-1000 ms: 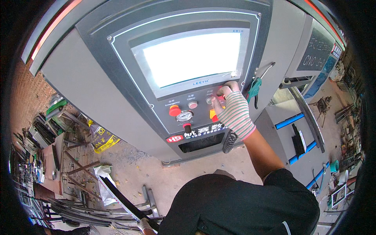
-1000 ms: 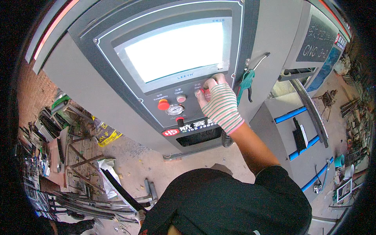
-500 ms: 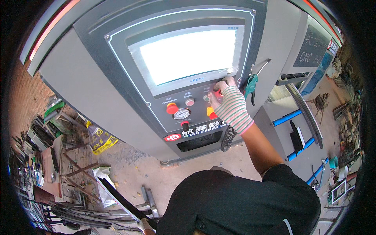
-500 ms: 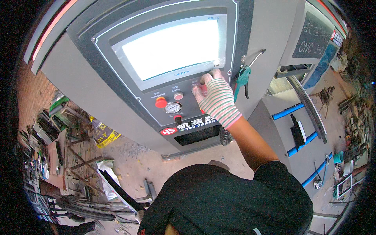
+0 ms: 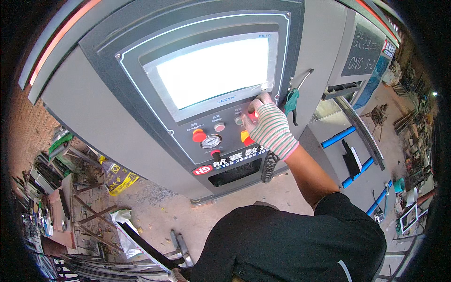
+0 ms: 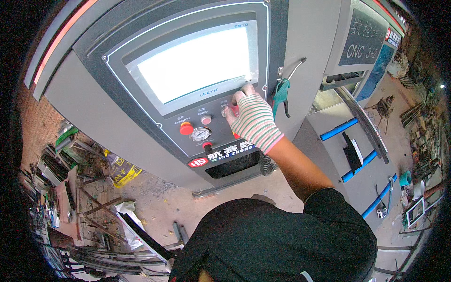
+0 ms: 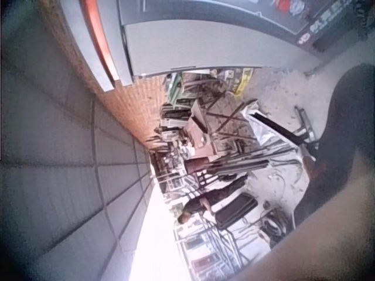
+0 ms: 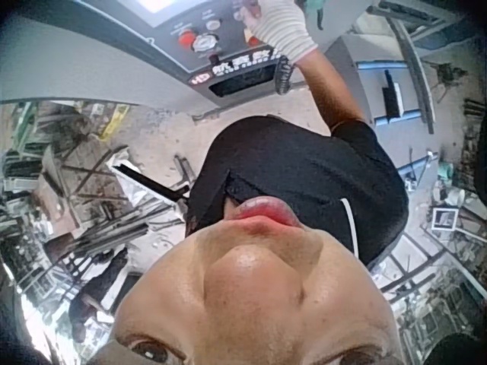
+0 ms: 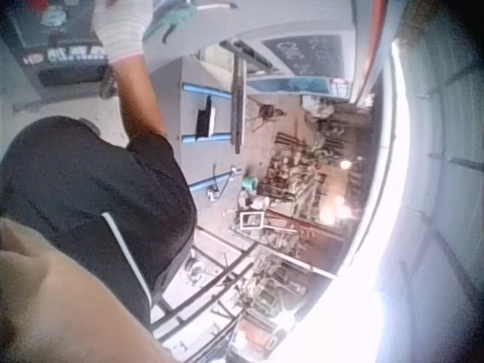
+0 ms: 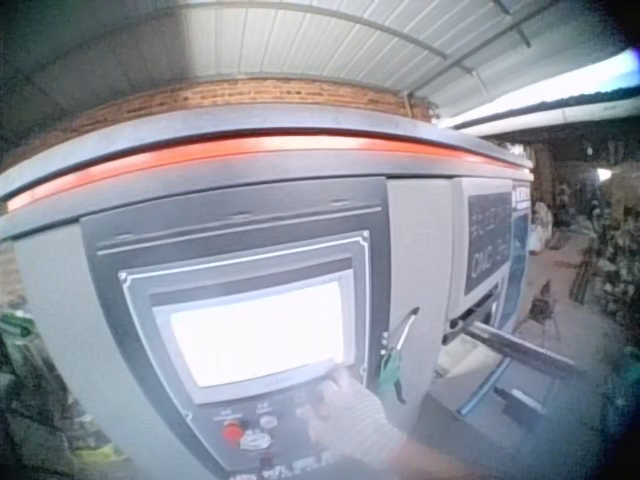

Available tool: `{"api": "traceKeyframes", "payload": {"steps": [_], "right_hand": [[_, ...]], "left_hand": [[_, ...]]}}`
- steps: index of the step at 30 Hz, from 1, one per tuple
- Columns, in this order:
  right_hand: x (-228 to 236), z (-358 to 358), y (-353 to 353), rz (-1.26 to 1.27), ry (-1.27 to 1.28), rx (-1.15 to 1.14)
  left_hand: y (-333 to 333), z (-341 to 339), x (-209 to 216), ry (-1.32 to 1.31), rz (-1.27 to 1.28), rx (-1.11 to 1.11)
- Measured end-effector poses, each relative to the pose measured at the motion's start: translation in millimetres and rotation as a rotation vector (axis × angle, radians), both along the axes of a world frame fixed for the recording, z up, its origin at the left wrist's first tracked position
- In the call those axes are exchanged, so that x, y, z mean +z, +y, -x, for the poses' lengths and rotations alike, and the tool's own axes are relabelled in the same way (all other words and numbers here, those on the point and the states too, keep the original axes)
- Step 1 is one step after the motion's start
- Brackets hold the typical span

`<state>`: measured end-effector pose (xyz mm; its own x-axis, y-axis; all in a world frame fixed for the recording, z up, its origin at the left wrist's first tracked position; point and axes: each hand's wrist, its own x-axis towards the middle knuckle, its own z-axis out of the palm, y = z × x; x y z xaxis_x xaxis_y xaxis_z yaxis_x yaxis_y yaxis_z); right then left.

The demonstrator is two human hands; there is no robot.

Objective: The person picks up a long black metal profile from a CNC machine, rotates it to inspect the cut end and surface, and repeatedly checks the profile while holding it. The person then interacts with the machine's control panel.

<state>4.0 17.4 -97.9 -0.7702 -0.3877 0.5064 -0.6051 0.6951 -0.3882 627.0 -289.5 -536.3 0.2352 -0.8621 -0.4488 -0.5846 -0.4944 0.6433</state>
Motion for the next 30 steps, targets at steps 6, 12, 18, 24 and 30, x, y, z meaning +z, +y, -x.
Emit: {"api": "traceKeyframes", "payload": {"steps": [6,12,18,24,30], "right_hand": [[1.3,-2.1,-0.3,0.002,0.033,0.009],[1.3,-3.1,-1.0,0.014,0.043,0.018],[2.0,-2.2,-1.7,0.021,0.059,0.019],[1.6,1.2,-2.8,0.040,0.050,0.017],[2.5,3.8,-5.7,-0.002,0.054,-0.025]], "left_hand": [[6.0,2.7,11.0,-0.051,-0.020,-0.028],[12.3,6.8,29.6,-0.112,-0.056,-0.053],[14.6,6.6,44.1,-0.189,-0.067,-0.084],[7.4,11.9,32.8,-0.082,0.003,-0.090],[-5.6,17.1,17.2,-0.036,-0.004,-0.054]]}}
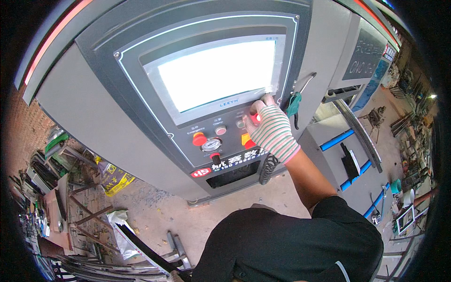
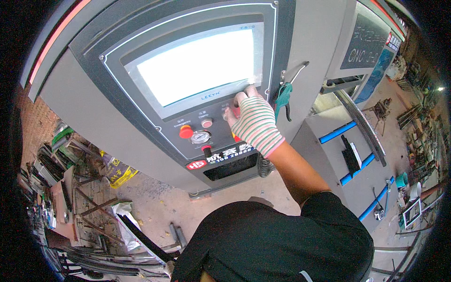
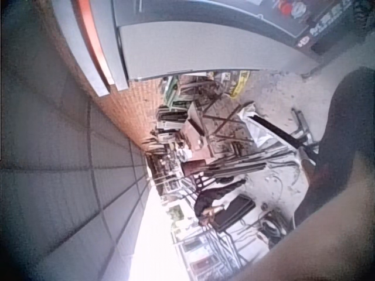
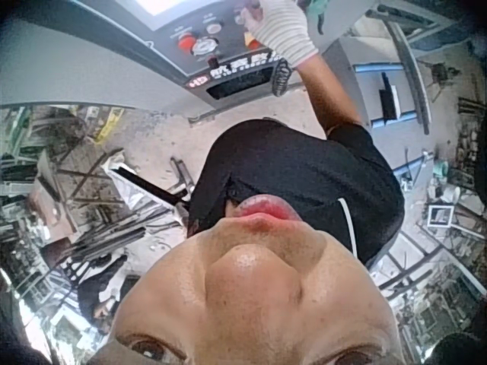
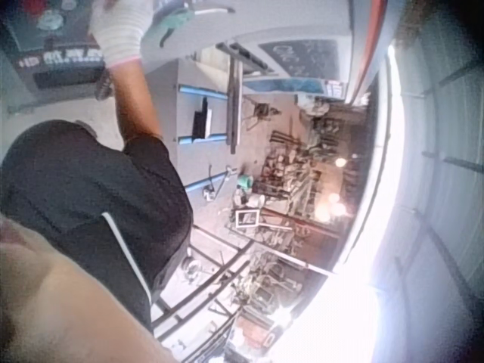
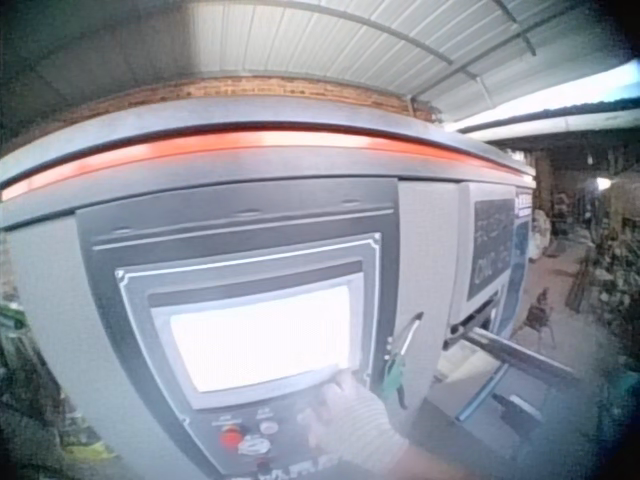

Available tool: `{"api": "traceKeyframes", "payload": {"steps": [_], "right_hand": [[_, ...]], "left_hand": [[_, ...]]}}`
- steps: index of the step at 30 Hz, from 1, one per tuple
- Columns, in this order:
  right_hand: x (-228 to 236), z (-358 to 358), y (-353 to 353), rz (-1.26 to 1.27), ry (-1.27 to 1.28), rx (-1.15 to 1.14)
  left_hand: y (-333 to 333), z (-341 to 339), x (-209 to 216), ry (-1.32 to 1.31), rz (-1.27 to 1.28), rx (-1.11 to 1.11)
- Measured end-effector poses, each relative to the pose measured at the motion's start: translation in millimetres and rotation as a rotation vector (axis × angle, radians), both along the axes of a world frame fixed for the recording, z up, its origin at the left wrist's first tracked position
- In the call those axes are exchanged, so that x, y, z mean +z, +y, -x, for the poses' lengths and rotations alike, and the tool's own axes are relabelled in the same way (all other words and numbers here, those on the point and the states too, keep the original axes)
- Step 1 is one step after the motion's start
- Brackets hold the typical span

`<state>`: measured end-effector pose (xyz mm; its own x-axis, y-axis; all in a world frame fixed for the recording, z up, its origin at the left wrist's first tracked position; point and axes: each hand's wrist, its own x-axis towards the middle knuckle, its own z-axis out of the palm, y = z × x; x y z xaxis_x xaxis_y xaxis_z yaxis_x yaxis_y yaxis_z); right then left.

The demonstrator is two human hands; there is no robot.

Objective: The person picks up a long black metal profile from a CNC machine, rotates it to inspect the cut end and surface, and repeatedly checks the profile while holding it. The person then interacts with the machine's control panel.

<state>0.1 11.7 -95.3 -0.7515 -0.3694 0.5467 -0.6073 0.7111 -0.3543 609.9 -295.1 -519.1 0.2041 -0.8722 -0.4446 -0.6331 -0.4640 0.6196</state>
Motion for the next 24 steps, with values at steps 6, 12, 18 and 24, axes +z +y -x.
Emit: {"api": "traceKeyframes", "payload": {"steps": [6,12,18,24], "right_hand": [[-2.5,5.5,-3.6,0.024,0.044,-0.019],[-8.2,9.9,-6.0,0.093,0.112,0.003],[-8.0,2.6,-7.4,0.181,0.044,0.037],[1.0,-24.3,-10.1,0.173,0.009,0.255]], "left_hand": [[-4.6,-3.4,-12.1,0.038,0.003,0.021],[-7.5,-27.7,-31.8,0.095,-0.004,0.048],[-12.2,-54.4,-52.7,0.124,-0.023,-0.001],[-18.7,-58.9,-60.8,0.111,-0.012,-0.064]]}}
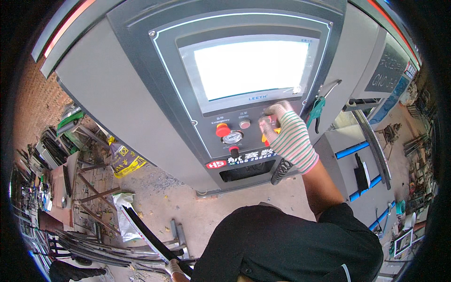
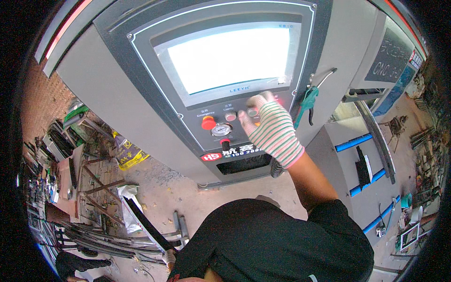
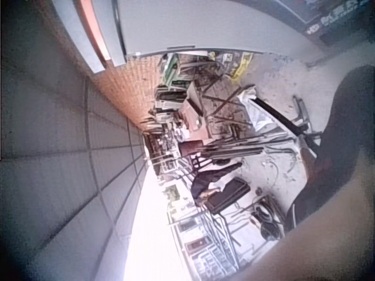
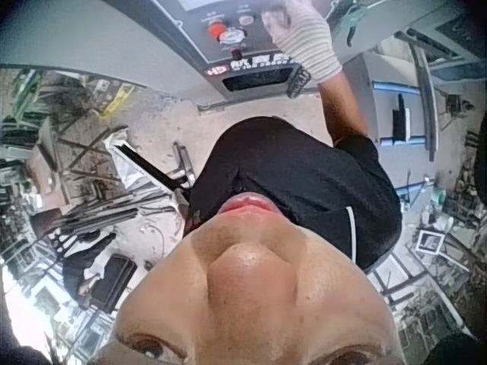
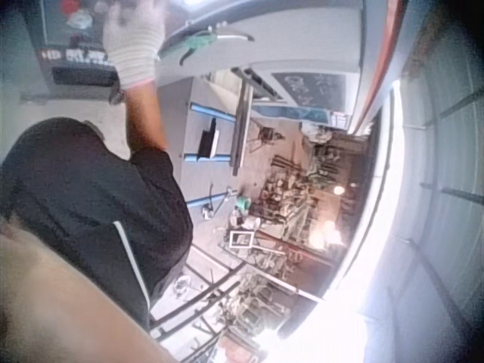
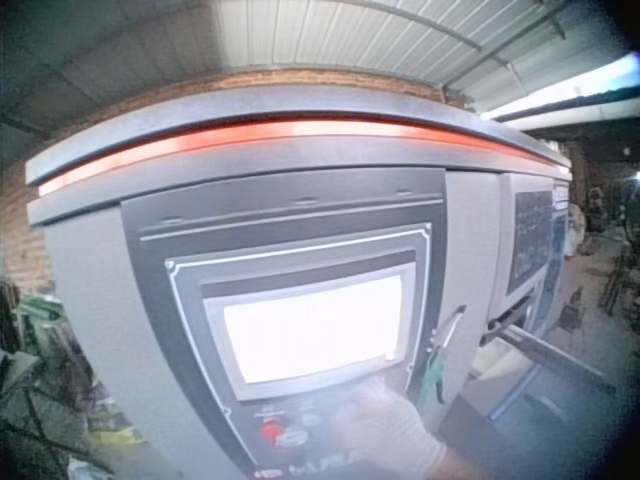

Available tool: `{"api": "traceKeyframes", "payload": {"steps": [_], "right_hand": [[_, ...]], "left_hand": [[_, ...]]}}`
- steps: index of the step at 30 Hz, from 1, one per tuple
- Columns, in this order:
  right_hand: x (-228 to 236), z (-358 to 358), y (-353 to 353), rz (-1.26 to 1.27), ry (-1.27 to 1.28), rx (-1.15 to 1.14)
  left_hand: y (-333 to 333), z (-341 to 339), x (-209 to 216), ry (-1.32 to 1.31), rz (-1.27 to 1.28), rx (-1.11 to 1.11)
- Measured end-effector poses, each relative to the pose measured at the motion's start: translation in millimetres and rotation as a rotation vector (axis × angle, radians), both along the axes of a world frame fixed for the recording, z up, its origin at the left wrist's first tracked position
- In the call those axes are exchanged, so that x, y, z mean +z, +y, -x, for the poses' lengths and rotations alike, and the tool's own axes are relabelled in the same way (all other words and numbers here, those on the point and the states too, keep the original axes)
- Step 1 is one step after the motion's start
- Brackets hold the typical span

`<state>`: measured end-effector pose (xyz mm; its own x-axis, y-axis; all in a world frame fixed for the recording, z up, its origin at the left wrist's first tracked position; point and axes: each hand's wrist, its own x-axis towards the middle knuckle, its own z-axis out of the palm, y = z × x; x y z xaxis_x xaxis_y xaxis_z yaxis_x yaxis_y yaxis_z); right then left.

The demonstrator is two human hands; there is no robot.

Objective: The person picks up a long black metal profile from a CNC machine, rotates it to inspect the cut end and surface, and repeatedly checks the profile while holding it. The person then interacts with the machine's control panel.

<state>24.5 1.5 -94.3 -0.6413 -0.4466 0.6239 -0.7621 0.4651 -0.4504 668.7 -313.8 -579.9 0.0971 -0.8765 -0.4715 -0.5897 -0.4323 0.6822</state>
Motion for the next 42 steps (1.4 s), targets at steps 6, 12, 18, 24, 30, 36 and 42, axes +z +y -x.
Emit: {"api": "traceKeyframes", "payload": {"steps": [6,12,18,24,30,36,42], "right_hand": [[4.9,-24.7,-19.2,-0.027,-0.021,0.193],[10.3,-23.6,-35.0,-0.135,-0.085,0.110],[7.7,-20.7,-40.6,-0.211,-0.131,0.036],[5.6,-21.2,-40.0,-0.213,-0.161,0.042],[6.8,-22.3,-40.0,-0.246,-0.130,0.023],[9.1,-24.1,-40.5,-0.293,-0.215,0.047],[4.2,-25.4,-43.5,-0.239,0.016,-0.014]], "left_hand": [[9.0,11.4,0.7,0.112,-0.025,0.322],[7.2,10.2,12.2,0.044,-0.027,0.086],[22.2,34.5,46.7,0.118,0.007,0.208],[24.3,39.7,46.9,0.124,0.012,0.255],[-17.6,-9.6,-5.7,-0.284,0.011,-0.384],[3.5,2.4,-5.7,0.066,-0.026,0.166],[0.2,5.8,10.2,0.058,-0.012,0.291]]}}
